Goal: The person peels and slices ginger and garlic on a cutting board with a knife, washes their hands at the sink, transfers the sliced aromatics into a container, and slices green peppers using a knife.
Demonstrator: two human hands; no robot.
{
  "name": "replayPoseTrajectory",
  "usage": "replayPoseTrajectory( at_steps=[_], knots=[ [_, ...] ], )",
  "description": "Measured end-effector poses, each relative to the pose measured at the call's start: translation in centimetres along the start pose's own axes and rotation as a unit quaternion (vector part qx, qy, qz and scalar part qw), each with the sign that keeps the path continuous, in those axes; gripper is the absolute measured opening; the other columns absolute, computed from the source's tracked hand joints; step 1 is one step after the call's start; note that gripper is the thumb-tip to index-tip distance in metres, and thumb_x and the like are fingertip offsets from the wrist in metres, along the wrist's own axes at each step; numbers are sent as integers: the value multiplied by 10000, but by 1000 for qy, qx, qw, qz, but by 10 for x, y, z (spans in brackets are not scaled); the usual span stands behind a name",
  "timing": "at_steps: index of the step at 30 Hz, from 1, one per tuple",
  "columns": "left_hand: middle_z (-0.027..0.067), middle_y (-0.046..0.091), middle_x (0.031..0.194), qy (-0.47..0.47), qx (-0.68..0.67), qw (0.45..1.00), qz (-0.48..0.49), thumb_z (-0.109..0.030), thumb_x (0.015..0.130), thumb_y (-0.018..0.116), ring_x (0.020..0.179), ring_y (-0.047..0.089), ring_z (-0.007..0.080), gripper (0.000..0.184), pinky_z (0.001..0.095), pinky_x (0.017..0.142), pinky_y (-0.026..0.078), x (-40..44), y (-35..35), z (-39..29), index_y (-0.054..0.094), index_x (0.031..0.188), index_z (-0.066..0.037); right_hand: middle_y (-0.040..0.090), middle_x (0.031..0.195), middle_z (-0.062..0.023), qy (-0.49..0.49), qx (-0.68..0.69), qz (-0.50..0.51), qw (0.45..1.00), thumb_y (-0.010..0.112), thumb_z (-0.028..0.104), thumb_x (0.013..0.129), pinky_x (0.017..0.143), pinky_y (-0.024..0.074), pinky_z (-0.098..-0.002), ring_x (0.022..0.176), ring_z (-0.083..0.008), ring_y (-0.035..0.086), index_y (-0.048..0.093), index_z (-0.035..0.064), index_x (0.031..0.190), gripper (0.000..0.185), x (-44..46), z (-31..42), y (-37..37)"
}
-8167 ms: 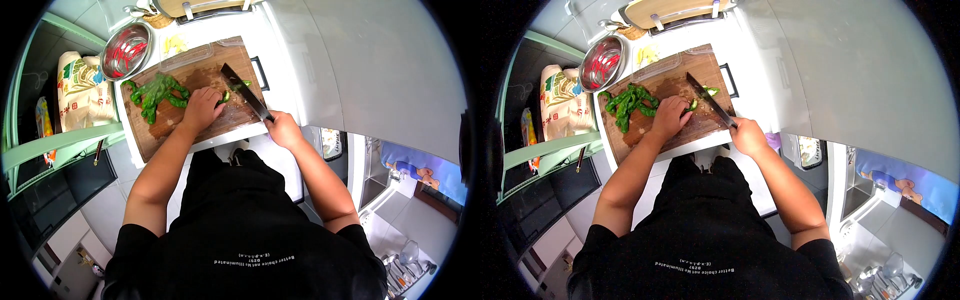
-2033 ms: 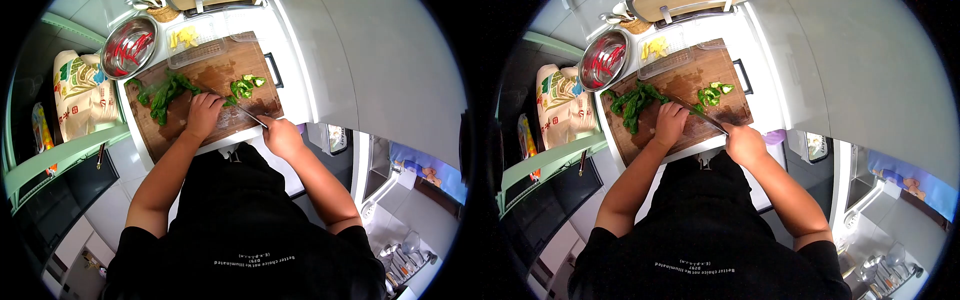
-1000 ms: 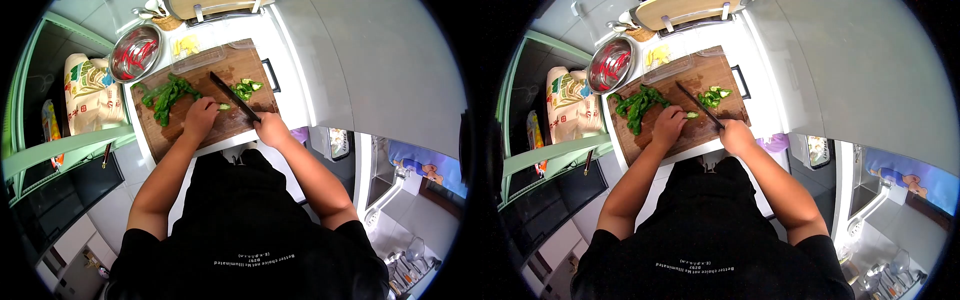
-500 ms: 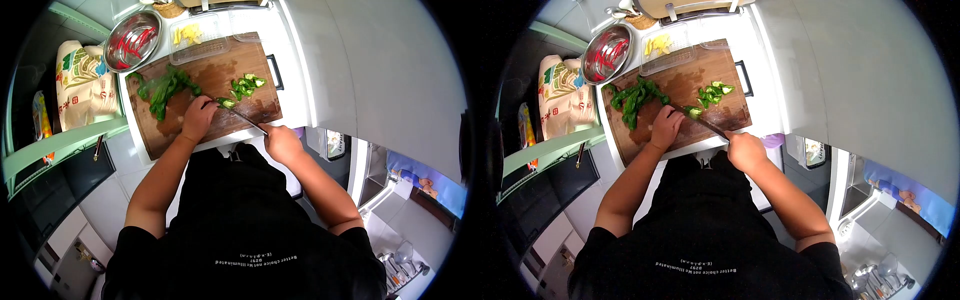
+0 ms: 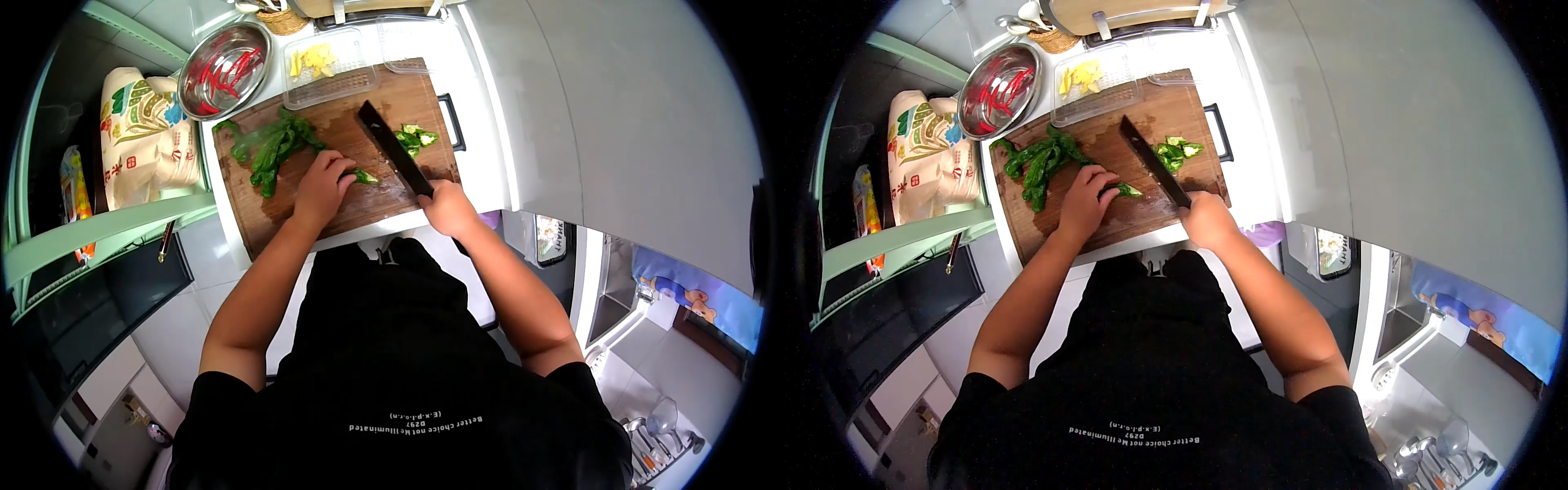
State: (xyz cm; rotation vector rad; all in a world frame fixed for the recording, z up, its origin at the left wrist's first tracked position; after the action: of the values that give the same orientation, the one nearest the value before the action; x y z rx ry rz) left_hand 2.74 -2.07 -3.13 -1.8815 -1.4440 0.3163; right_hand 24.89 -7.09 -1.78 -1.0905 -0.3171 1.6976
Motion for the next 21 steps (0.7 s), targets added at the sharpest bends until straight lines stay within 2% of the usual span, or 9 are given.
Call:
replayPoseTrajectory(
  at_steps=[3,6,9,12,15,18,21],
  knots=[
    [89,624,965,17,101,992,73,-147,830,715,916,622,315,167,412,771,508,2,4,3,668,974,-78,656,857,-269,16,6,-3,1000,589,139,845,797,518,-496,857,-437,642,697,40,978,198,-3,-5,-3],
    [88,626,969,-38,71,988,133,-151,821,720,909,620,318,144,407,766,508,-1,13,7,671,933,-77,659,858,-265,-10,-2,-21,1000,580,130,843,800,520,-498,856,-438,641,699,49,1002,215,-7,-5,-4],
    [82,627,968,29,43,998,34,-147,810,726,908,615,318,121,404,761,509,8,8,-7,673,893,-76,661,858,-262,-24,2,-32,999,566,112,839,801,523,-502,847,-434,642,699,78,1052,253,-16,4,-10],
    [84,625,961,115,88,989,13,-146,805,728,900,616,307,113,401,757,516,13,18,-11,678,875,-73,670,850,-247,-45,-27,-51,997,564,99,832,793,533,-499,830,-420,653,692,94,1104,300,-21,10,-14],
    [95,620,948,116,75,990,-11,-129,798,732,882,609,307,125,403,754,513,4,23,-7,684,897,-68,678,829,-235,-74,-66,-87,991,558,107,832,769,544,-497,804,-409,666,690,97,1121,317,-27,12,-13],
    [97,623,948,69,55,995,-39,-121,784,729,869,611,308,135,396,725,520,-3,25,0,685,901,-71,684,811,-230,-67,-117,-64,989,553,117,827,750,550,-498,788,-402,678,681,81,1139,339,-35,14,-10],
    [99,624,958,73,59,995,-39,-113,786,724,882,609,303,123,390,738,517,-5,25,2,693,898,-71,685,797,-234,-26,-159,-18,987,536,109,821,740,550,-504,777,-402,682,675,80,1138,348,-45,16,-14]
  ],
)
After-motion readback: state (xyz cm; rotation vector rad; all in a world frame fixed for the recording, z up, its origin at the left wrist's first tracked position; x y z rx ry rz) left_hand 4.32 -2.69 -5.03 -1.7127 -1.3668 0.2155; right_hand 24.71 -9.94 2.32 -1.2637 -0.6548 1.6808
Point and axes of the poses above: each hand's wrist, its own x-axis towards the middle knuckle, its own y-axis out of the palm, z = x × y, the point moved 6 cm from there along x, towards the middle knuckle
